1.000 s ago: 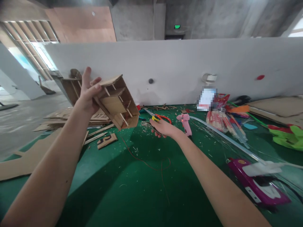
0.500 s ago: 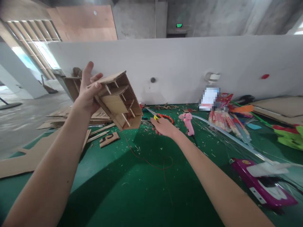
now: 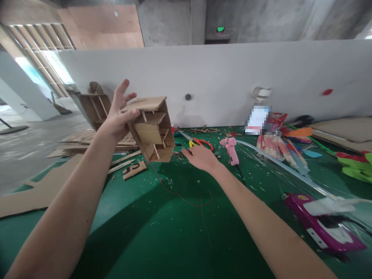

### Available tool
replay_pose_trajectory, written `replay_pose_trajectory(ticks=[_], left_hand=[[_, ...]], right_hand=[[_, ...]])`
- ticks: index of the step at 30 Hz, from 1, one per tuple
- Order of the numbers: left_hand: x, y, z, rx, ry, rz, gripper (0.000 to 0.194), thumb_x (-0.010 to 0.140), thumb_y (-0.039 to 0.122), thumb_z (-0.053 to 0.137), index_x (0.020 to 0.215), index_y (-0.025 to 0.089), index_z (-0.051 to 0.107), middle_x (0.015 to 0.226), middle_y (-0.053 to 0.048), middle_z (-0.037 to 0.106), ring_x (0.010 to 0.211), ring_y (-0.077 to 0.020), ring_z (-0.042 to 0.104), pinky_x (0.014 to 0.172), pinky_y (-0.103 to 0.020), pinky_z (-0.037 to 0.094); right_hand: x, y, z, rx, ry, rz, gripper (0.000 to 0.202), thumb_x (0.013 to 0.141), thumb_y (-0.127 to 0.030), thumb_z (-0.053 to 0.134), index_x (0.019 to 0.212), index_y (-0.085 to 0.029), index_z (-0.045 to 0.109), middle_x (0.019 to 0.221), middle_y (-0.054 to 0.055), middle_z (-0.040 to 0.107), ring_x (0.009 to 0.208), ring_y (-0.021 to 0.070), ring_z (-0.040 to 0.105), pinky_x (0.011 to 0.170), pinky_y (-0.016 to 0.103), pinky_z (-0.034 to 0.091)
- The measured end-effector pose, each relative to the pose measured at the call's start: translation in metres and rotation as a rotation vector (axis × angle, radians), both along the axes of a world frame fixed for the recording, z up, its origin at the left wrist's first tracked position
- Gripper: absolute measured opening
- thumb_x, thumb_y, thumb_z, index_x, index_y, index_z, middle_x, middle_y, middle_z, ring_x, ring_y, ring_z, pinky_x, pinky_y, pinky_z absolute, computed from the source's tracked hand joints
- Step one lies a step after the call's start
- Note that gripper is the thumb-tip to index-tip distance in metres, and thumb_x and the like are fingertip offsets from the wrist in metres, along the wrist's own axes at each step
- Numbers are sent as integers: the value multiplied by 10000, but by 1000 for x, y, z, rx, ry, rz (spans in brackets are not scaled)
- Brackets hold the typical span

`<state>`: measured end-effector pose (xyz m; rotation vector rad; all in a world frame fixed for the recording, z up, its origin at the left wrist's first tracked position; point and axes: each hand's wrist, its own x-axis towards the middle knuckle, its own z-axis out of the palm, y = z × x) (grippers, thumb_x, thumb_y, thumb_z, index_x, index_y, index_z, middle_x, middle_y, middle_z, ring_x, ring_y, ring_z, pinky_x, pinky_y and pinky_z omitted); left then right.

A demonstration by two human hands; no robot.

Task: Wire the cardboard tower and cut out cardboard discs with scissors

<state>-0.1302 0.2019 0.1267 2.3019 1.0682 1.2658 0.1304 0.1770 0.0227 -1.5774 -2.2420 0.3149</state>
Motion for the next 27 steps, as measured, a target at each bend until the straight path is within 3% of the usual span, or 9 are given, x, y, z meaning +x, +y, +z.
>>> replay_pose_trajectory(ticks=[4,8,16,19,22,27], left_hand=[[6,-4,2,-52,40,45,1083,661,791,438,1411,394,-235,1555,-1,102,1406,-328,144,1037,-441,329],[8,-6,3,-84,76,52,1092,650,810,422,1397,401,-260,1559,7,75,1408,-339,143,1025,-446,345],[-5,-2,2,-71,59,-27,997,696,806,352,1460,348,-96,1498,-5,282,1417,-315,76,1068,-485,255],[-9,-1,0,-84,58,15,968,739,779,320,1465,290,-94,1483,-18,311,1418,-303,31,1065,-481,230],[-11,5,-4,-74,-40,14,958,775,717,395,1460,284,-115,1496,-38,275,1403,-307,124,1057,-462,255],[-10,23,-15,-40,-444,-116,972,632,582,728,1425,311,236,1403,-89,375,1270,-339,398,983,-419,394]], right_hand=[[-4,-4,2,56,-25,17,501,936,-479,339,593,-186,556,654,81,633,629,183,591,606,314,402],[-4,-7,0,-20,88,43,481,931,-491,352,614,-181,537,619,55,640,480,128,562,537,284,399],[4,2,-8,-49,157,15,471,926,-513,338,652,-182,530,626,44,644,441,115,557,501,274,402],[5,3,-8,-32,160,2,468,919,-511,355,624,-185,516,630,58,639,453,129,553,500,287,388],[4,1,-8,-28,181,5,457,921,-502,350,637,-187,519,620,50,637,457,130,558,504,284,390],[1,0,-11,-36,226,12,461,923,-515,336,650,-187,510,605,30,639,447,120,566,511,277,406]])
